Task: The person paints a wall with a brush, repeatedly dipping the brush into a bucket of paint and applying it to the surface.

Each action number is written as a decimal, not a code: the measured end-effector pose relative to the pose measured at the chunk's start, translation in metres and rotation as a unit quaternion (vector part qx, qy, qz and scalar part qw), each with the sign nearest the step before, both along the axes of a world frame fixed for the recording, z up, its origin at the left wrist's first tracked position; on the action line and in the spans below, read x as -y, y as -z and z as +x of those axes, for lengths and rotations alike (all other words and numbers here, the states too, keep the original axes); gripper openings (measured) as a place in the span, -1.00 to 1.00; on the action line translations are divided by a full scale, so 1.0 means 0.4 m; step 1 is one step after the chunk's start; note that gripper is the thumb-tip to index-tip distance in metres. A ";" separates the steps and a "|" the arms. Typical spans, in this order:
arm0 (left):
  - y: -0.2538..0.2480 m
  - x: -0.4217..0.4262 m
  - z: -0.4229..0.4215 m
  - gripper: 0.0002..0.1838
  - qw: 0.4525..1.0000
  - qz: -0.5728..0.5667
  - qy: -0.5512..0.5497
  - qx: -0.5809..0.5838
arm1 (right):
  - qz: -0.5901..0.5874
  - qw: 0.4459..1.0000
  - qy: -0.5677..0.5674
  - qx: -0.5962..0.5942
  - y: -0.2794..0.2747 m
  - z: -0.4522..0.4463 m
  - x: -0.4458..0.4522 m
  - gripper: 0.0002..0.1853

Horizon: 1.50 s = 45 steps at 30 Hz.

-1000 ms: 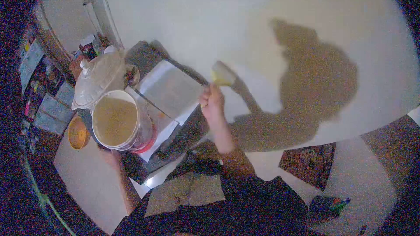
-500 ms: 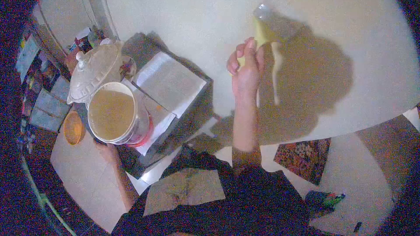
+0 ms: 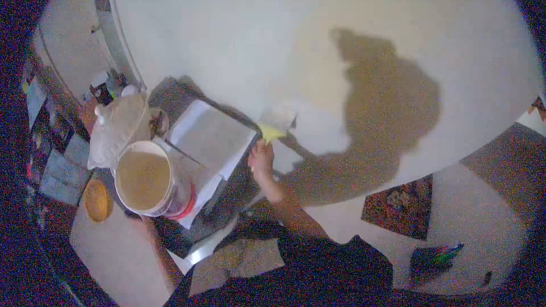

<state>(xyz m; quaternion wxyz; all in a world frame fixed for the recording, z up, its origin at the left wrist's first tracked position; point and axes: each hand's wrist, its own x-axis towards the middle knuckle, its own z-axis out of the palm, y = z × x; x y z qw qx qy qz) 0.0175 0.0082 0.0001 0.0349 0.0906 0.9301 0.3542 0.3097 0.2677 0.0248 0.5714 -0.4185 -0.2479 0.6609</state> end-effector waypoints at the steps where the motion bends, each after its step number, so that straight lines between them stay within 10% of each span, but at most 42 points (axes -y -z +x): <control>1: 0.019 0.007 -0.003 -0.17 0.998 0.050 0.023 -0.034 | -0.036 0.999 -0.012 -0.020 0.001 0.009 0.021 -0.76; 6: 0.108 0.030 -0.033 -0.17 0.986 0.092 0.051 -0.127 | -0.122 0.985 -0.114 -0.046 -0.073 0.072 0.059 -0.76; 10: 0.067 0.019 -0.013 -0.20 0.999 -0.035 -0.019 -0.018 | -0.042 0.989 -0.140 0.028 -0.240 0.094 0.068 -0.78; 18: 0.077 0.022 -0.011 -0.29 0.981 -0.071 -0.008 -0.179 | 0.286 0.949 -0.059 0.116 -0.578 0.031 -0.061 -0.76; 24: 0.093 0.026 -0.026 -0.21 0.988 0.082 0.032 -0.125 | 0.356 0.931 -0.072 0.047 -0.789 -0.094 -0.223 -0.80; 27: 0.091 0.034 -0.031 -0.24 0.991 0.052 0.031 -0.116 | 0.375 0.917 0.071 0.115 -0.654 -0.175 -0.349 -0.82; 38: 0.090 0.026 -0.023 -0.31 0.990 0.080 0.023 -0.112 | 0.161 0.986 0.000 0.048 -0.254 -0.218 -0.183 -0.76; 45: 0.060 0.006 -0.012 -0.31 0.992 0.096 0.005 -0.079 | 0.004 0.994 -0.108 -0.002 -0.287 -0.178 -0.074 -0.86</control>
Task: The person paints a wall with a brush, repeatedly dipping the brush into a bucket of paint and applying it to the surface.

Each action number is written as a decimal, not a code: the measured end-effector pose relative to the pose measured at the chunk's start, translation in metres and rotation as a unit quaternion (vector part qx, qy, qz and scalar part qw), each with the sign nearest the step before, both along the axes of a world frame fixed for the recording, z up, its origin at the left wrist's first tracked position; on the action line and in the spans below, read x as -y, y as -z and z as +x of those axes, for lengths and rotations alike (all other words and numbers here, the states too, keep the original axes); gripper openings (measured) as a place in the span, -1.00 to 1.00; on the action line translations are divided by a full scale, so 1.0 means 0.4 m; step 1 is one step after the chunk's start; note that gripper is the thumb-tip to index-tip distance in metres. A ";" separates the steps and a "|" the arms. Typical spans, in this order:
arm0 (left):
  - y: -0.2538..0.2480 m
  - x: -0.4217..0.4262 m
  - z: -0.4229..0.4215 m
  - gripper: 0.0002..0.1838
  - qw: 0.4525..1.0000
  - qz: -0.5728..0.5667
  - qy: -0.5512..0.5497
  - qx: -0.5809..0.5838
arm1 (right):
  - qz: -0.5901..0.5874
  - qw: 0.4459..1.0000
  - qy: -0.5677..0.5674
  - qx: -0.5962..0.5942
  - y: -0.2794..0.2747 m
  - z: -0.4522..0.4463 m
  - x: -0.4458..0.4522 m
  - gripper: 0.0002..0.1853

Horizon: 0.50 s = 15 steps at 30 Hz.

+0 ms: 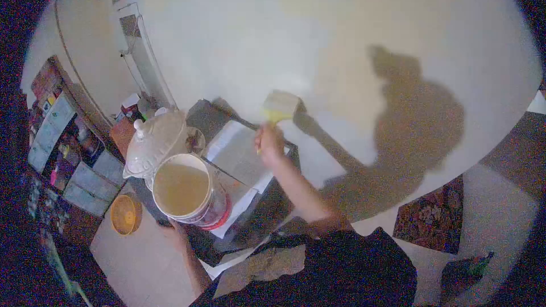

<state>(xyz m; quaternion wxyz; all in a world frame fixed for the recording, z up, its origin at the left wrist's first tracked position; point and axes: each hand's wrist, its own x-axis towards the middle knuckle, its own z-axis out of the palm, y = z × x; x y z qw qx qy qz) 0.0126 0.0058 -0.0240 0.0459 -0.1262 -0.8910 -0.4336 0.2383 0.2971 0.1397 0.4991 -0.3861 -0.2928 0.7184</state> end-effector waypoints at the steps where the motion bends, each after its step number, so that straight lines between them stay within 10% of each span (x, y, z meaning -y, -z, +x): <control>1: -0.013 0.000 0.005 -0.31 1.000 0.013 0.000 0.011 | -0.001 1.000 0.000 0.002 -0.039 0.005 -0.014 -0.86; 9: -0.025 0.004 0.006 -0.30 0.997 -0.066 -0.025 -0.010 | 0.063 0.973 -0.096 -0.201 -0.325 0.086 -0.036 -0.87; 15: -0.034 0.005 0.012 -0.28 1.000 0.004 -0.001 -0.004 | 0.243 0.962 -0.102 0.065 -0.429 0.160 0.042 -0.77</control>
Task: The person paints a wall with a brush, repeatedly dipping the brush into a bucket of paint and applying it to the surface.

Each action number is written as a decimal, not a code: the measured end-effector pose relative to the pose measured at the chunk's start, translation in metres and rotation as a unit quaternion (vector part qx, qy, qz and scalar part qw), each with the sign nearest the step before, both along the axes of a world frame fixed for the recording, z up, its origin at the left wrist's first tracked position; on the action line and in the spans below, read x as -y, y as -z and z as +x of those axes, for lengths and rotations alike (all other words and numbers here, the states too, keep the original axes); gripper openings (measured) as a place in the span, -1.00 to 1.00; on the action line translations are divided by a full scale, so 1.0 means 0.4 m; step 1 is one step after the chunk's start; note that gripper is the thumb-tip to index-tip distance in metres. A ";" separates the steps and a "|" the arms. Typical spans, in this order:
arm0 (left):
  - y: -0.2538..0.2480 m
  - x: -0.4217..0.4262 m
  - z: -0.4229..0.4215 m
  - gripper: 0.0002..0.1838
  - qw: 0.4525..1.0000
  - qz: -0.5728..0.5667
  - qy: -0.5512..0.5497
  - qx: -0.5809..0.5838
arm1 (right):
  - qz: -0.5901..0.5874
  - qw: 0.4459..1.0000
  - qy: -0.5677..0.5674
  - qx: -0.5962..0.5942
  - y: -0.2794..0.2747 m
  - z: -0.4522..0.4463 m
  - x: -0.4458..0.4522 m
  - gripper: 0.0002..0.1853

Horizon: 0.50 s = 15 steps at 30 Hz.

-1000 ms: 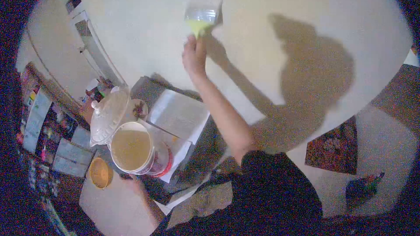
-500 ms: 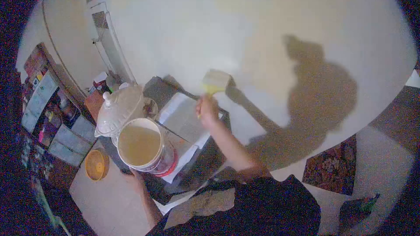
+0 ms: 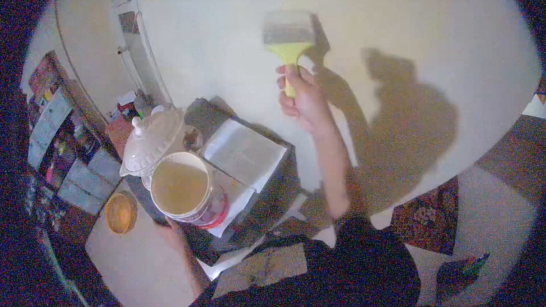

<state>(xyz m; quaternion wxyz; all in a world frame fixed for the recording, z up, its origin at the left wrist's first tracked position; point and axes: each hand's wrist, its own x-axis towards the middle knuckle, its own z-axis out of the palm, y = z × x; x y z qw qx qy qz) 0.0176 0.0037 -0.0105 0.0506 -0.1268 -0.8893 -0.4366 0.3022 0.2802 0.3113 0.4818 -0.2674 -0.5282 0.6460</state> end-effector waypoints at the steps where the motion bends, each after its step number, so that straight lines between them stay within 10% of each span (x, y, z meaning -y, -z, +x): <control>1: -0.027 0.002 0.008 -0.28 1.000 0.002 0.000 0.000 | 0.032 0.997 -0.003 0.077 0.006 0.024 -0.013 -0.72; 10: 0.031 0.002 -0.016 -0.26 0.999 -0.035 -0.017 0.023 | 0.216 0.771 0.066 0.595 -0.103 0.114 0.033 -0.79; 12: 0.039 0.001 -0.020 -0.25 0.999 -0.038 -0.016 0.018 | 0.338 0.636 0.102 0.686 -0.133 0.134 0.007 -0.78; 15: -0.015 0.000 0.007 -0.26 0.998 -0.048 -0.020 -0.017 | 0.374 0.660 0.083 0.646 -0.123 0.173 -0.063 -0.76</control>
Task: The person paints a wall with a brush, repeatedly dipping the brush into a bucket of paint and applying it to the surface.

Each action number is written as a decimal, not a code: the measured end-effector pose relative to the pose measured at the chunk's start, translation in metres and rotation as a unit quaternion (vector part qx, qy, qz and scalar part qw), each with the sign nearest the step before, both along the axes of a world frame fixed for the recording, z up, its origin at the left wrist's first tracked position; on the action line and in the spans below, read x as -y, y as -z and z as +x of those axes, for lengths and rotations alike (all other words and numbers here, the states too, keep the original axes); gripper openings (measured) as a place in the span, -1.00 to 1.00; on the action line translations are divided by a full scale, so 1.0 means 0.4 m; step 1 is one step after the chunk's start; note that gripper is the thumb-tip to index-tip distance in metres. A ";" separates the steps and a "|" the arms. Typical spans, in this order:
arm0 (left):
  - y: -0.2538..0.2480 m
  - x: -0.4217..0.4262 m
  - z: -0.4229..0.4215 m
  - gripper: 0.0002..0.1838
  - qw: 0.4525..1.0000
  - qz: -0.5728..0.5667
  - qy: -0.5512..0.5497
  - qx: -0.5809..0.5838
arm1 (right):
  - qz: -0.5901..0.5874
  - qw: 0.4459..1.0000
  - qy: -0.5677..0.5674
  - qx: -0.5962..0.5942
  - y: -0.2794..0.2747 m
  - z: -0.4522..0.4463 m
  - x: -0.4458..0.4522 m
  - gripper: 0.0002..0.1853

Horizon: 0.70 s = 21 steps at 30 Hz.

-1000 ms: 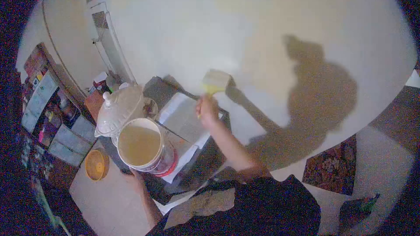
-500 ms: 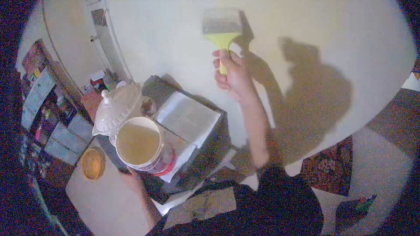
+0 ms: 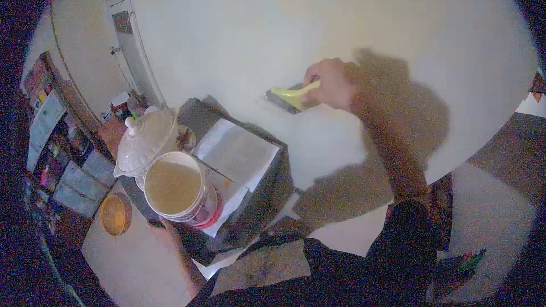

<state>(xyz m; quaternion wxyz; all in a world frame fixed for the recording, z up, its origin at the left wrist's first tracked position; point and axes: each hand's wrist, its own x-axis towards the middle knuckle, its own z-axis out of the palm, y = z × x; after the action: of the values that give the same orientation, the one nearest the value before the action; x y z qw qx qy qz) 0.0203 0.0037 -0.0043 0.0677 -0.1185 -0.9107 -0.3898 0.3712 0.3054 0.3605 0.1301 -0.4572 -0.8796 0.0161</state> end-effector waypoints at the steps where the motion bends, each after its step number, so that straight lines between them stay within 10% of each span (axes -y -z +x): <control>1: 0.008 0.003 -0.004 -0.26 1.000 -0.001 -0.002 0.001 | 0.018 0.999 -0.040 -0.014 -0.004 -0.002 -0.008 -0.75; 7: -0.038 -0.006 0.015 -0.28 0.999 0.027 0.004 0.021 | -0.204 0.969 -0.027 -0.137 0.001 0.027 -0.064 -0.73; 13: -0.019 -0.002 0.005 -0.28 0.999 0.021 -0.005 0.050 | -0.105 0.898 -0.058 -0.423 -0.020 -0.007 -0.064 -0.78; 21: 0.077 0.005 -0.042 -0.25 0.998 0.044 0.035 0.033 | 0.266 0.860 -0.184 -0.395 -0.232 -0.053 0.014 -0.91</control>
<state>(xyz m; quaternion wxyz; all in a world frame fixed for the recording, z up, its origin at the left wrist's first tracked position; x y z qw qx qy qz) 0.0033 0.0015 -0.0350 0.0296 -0.1344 -0.8898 -0.4352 0.3502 0.2997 0.4532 0.5781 -0.1905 -0.7933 -0.0159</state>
